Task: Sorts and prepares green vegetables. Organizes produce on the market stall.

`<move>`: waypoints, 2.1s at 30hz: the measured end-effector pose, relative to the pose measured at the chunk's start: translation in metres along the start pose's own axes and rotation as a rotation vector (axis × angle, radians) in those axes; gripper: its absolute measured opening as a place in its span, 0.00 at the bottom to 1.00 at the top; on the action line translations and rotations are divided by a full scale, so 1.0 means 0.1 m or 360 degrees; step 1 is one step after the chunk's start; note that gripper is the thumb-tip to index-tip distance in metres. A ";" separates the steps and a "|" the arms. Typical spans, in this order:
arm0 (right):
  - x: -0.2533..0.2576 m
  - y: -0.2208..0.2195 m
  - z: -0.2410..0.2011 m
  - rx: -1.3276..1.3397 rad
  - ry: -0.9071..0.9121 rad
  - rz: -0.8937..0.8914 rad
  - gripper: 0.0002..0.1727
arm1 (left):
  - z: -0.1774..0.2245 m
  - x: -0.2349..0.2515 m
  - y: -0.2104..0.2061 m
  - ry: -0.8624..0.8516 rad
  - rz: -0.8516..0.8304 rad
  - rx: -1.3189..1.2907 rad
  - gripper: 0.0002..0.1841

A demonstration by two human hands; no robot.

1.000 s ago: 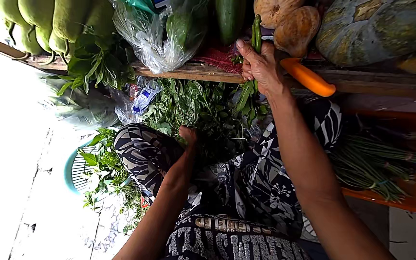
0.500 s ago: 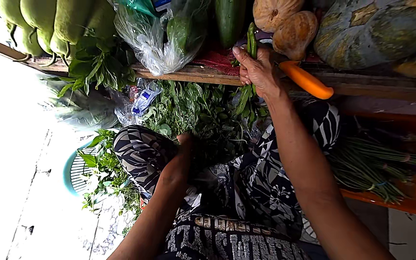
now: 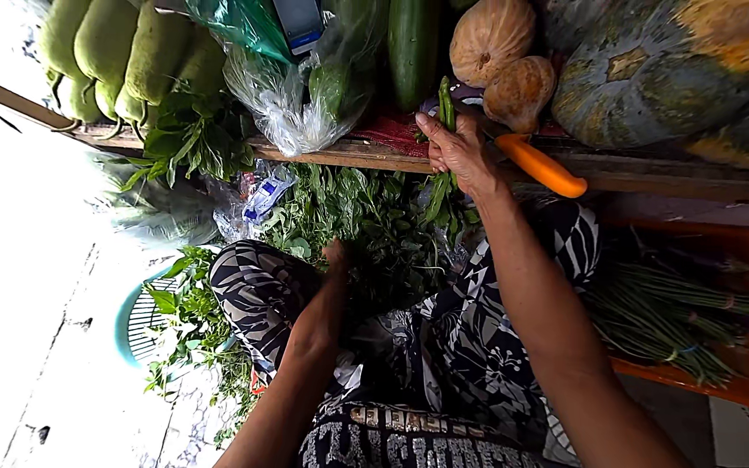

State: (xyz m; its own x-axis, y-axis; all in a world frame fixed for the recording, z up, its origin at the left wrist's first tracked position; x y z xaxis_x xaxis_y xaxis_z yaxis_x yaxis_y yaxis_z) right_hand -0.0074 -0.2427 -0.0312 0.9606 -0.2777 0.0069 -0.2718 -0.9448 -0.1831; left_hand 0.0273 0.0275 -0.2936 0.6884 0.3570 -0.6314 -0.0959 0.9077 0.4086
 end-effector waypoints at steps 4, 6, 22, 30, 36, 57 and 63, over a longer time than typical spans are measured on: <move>-0.01 -0.02 0.01 -0.0033 -0.0015 -0.0028 0.13 | 0.12 -0.05 0.10 -0.0080 0.0149 0.0086 0.21; -0.01 -0.03 0.01 -0.0051 -0.0023 -0.0035 0.13 | 0.37 -0.28 0.18 -0.0300 0.0245 0.0424 0.21; -0.04 -0.30 0.17 -0.0554 -0.0220 -0.0355 0.14 | 2.04 -1.37 0.89 -0.1773 -0.0410 0.0292 0.14; -0.10 -0.46 0.27 -0.0351 -0.0271 -0.0376 0.08 | 2.06 -1.69 0.48 -0.1572 -0.0760 -0.0299 0.06; -0.07 -0.41 0.27 -0.0271 -0.0374 -0.0161 0.06 | 1.78 -1.68 0.42 -0.1306 -0.1158 -0.0125 0.17; -0.08 -0.40 0.35 -0.0418 -0.0454 -0.0313 0.25 | 1.58 -1.51 0.24 -0.1147 -0.0885 -0.0613 0.04; -0.15 -0.55 0.47 -0.0516 -0.0546 -0.0457 0.14 | 1.71 -1.60 0.31 -0.1304 -0.0659 -0.0425 0.10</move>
State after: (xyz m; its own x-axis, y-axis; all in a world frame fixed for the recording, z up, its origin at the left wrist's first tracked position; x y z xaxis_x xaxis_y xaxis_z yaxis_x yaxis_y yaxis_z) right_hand -0.0037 -0.1784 -0.0675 0.9477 0.0206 -0.3185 0.0523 -0.9944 0.0916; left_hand 0.0369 -0.0396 -0.0676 0.9841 -0.1774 0.0069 0.1771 0.9838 0.0283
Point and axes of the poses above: each hand's wrist, its own x-axis towards the middle knuckle, its own y-axis out of the back of the hand, z = x × y, the point moved 1 cm from there along x, towards the middle knuckle, and after that the axes turned 1 degree about x, right-handed, at the moved point
